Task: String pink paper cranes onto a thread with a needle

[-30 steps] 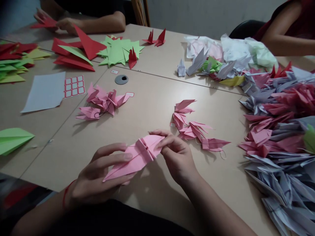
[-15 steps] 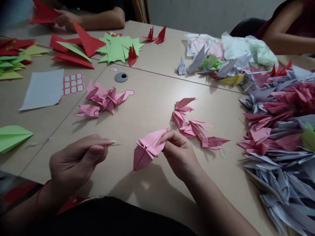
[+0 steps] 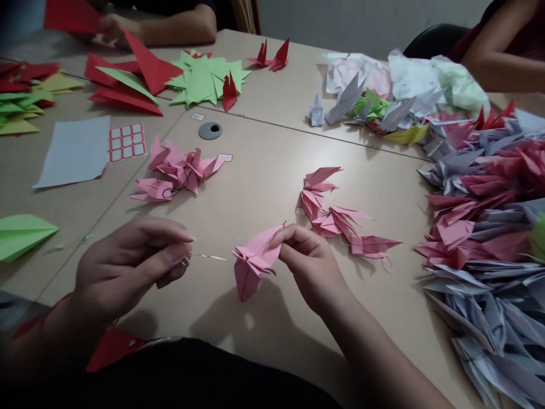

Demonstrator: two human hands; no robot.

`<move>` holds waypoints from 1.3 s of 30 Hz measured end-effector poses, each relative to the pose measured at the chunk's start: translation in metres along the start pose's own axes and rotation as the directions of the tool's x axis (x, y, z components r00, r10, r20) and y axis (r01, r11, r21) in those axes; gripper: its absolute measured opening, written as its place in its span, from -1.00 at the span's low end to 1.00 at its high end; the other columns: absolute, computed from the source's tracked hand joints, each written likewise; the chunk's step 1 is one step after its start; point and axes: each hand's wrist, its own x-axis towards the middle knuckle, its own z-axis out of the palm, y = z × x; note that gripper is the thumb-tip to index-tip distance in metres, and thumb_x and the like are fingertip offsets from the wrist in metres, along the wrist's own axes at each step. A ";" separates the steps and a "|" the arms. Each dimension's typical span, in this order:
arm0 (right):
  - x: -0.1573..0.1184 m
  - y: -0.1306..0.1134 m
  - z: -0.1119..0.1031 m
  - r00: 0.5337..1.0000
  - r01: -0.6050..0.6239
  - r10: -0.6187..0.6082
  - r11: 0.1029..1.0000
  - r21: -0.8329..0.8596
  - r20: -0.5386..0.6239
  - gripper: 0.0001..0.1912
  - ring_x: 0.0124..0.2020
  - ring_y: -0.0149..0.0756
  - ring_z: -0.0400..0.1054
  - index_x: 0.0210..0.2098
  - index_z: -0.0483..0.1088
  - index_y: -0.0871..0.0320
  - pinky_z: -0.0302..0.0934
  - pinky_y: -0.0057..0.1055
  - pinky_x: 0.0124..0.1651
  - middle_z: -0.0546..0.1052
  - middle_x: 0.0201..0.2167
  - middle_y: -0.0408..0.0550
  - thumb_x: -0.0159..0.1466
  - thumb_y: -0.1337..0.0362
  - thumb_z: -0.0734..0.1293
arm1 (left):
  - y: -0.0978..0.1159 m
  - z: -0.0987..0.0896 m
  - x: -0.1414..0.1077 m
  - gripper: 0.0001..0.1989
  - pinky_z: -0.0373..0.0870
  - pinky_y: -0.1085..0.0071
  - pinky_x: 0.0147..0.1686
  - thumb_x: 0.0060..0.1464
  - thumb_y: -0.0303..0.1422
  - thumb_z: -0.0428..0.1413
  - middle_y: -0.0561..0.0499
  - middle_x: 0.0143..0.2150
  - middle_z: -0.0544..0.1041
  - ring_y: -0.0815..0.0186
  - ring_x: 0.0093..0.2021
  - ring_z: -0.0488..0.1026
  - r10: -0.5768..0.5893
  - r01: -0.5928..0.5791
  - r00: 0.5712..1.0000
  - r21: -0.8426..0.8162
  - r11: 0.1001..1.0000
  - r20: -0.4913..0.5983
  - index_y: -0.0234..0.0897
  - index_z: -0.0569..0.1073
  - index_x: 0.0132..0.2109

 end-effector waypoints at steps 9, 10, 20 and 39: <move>-0.018 -0.011 0.005 0.968 0.248 -0.246 0.908 -0.337 0.050 -0.73 -0.49 -0.45 0.39 -0.43 0.45 0.03 0.33 -0.51 -0.45 0.50 -0.52 -0.19 0.18 0.53 0.24 | 0.015 0.008 0.003 -0.84 0.31 0.51 -0.59 0.05 -0.49 0.11 0.04 -0.48 0.45 0.41 -0.55 0.35 0.096 -0.106 0.993 0.174 0.979 0.065 -0.16 0.49 -0.22; -0.019 -0.012 0.006 0.964 0.263 -0.262 0.896 -0.359 0.051 -0.71 -0.48 -0.45 0.39 -0.43 0.45 0.03 0.33 -0.52 -0.45 0.50 -0.51 -0.20 0.18 0.54 0.23 | 0.014 0.008 0.002 -0.84 0.30 0.50 -0.59 0.05 -0.49 0.10 0.05 -0.49 0.44 0.41 -0.55 0.35 0.099 -0.113 0.991 0.178 0.977 0.087 -0.16 0.49 -0.22; -0.020 -0.017 0.016 0.954 0.257 -0.298 0.853 -0.455 -0.020 -0.75 -0.51 -0.44 0.40 -0.46 0.45 0.05 0.33 -0.53 -0.49 0.51 -0.53 -0.19 0.15 0.53 0.25 | 0.005 0.008 0.002 -0.76 0.20 0.54 -0.61 0.04 -0.59 0.06 0.12 -0.51 0.42 0.50 -0.61 0.23 0.175 -0.201 0.972 0.169 0.965 0.158 -0.16 0.44 -0.20; 0.005 -0.051 0.035 0.989 0.077 0.039 0.695 -0.715 0.144 -0.83 -0.54 -0.41 0.43 -0.38 0.53 0.17 0.25 -0.54 -0.54 0.57 -0.55 -0.13 0.15 0.42 0.28 | -0.025 0.019 0.007 -0.86 0.05 0.67 -0.69 0.05 -0.39 0.13 0.18 -0.58 0.30 0.55 -0.65 0.17 -0.351 0.372 0.927 -0.455 0.809 0.133 -0.24 0.29 -0.26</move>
